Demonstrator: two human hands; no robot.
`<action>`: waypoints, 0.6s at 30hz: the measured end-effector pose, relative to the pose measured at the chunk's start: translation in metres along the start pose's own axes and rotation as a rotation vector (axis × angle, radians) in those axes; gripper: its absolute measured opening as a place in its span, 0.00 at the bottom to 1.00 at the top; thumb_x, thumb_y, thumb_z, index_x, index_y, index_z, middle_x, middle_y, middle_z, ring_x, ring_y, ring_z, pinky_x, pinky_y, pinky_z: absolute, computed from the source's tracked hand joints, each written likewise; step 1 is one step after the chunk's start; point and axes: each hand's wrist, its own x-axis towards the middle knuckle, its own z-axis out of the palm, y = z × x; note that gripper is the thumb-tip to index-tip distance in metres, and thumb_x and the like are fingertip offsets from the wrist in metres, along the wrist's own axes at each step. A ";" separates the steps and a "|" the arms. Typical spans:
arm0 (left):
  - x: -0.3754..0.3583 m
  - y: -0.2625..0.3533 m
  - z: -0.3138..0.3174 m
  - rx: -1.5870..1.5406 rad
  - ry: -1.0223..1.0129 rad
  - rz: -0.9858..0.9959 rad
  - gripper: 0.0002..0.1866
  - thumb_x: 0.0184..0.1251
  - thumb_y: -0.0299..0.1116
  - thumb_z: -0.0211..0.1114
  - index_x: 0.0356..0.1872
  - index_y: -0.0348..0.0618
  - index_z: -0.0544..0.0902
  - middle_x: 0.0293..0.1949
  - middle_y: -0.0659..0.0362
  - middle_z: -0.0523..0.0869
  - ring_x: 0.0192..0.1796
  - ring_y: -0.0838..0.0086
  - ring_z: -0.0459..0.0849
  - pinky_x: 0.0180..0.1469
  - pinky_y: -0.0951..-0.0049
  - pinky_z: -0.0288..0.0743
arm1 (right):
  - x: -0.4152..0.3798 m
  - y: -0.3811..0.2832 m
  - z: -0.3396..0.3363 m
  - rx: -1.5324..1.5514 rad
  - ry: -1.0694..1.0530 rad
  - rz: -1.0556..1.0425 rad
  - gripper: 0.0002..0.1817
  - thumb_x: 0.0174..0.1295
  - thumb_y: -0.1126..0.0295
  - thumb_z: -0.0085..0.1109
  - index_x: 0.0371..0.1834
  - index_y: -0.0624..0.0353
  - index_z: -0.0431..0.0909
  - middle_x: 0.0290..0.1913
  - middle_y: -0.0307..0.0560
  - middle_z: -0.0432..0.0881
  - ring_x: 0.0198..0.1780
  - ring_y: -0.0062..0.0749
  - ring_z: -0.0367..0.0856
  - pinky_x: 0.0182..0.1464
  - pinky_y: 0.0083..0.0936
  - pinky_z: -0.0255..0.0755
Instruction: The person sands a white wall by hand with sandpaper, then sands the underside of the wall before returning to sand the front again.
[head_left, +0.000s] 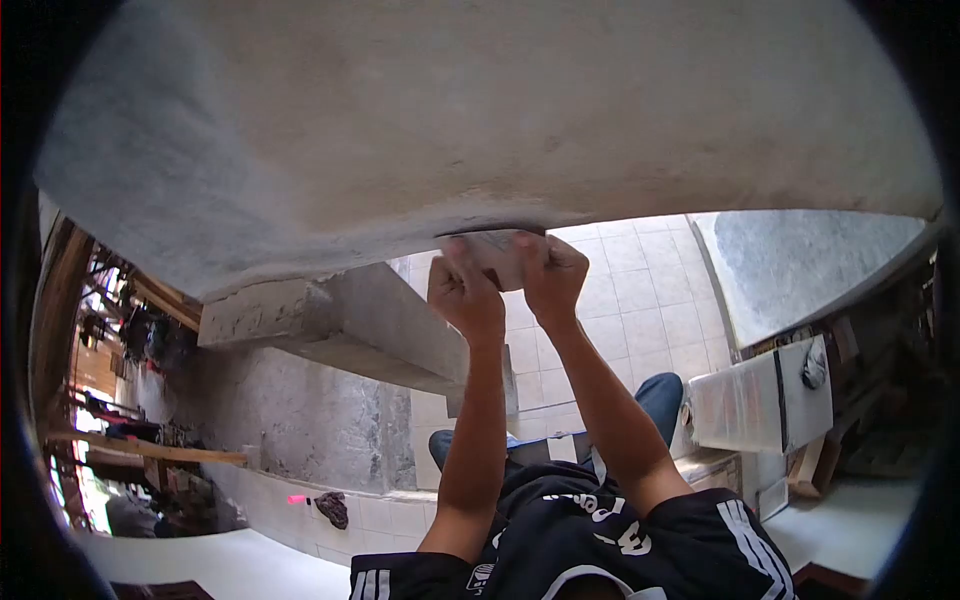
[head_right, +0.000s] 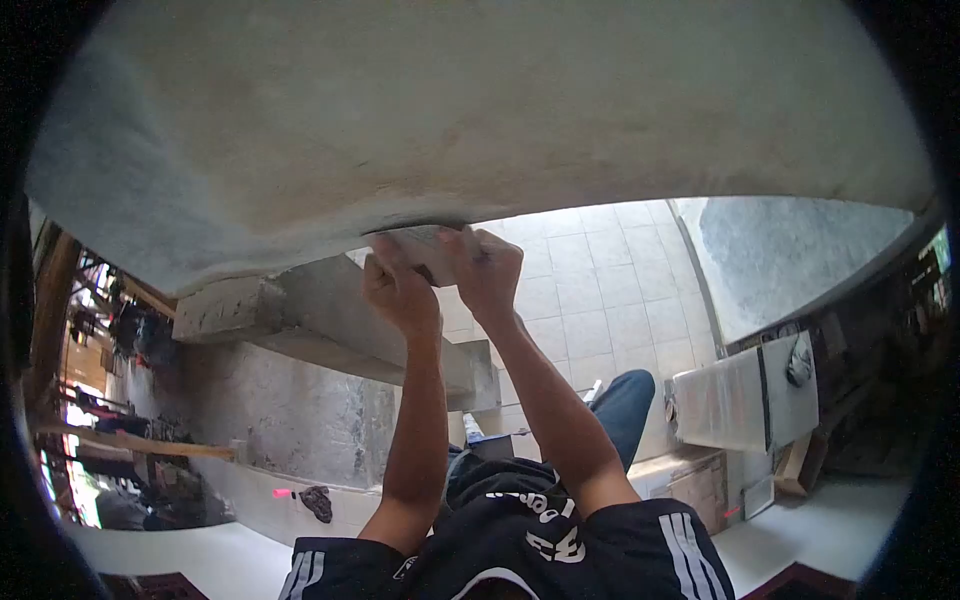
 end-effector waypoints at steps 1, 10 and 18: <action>0.004 0.001 -0.006 0.026 -0.020 0.028 0.25 0.74 0.41 0.61 0.16 0.45 0.65 0.16 0.67 0.70 0.19 0.86 0.68 0.17 0.79 0.63 | -0.002 -0.004 0.003 0.010 0.018 0.017 0.15 0.61 0.62 0.68 0.30 0.66 0.86 0.22 0.33 0.80 0.26 0.14 0.71 0.27 0.19 0.67; 0.026 -0.016 -0.027 -0.028 0.032 -0.035 0.23 0.74 0.42 0.60 0.18 0.44 0.69 0.16 0.65 0.74 0.18 0.85 0.70 0.17 0.79 0.63 | 0.004 -0.019 0.023 -0.187 -0.241 -0.179 0.13 0.58 0.63 0.71 0.29 0.63 0.87 0.19 0.42 0.82 0.24 0.13 0.74 0.25 0.22 0.68; 0.024 -0.015 -0.029 0.007 0.007 -0.005 0.21 0.73 0.41 0.62 0.20 0.42 0.70 0.17 0.66 0.73 0.18 0.85 0.70 0.18 0.78 0.64 | 0.000 -0.006 0.028 -0.073 -0.058 -0.217 0.16 0.59 0.61 0.71 0.26 0.65 0.85 0.19 0.46 0.82 0.20 0.17 0.76 0.22 0.23 0.69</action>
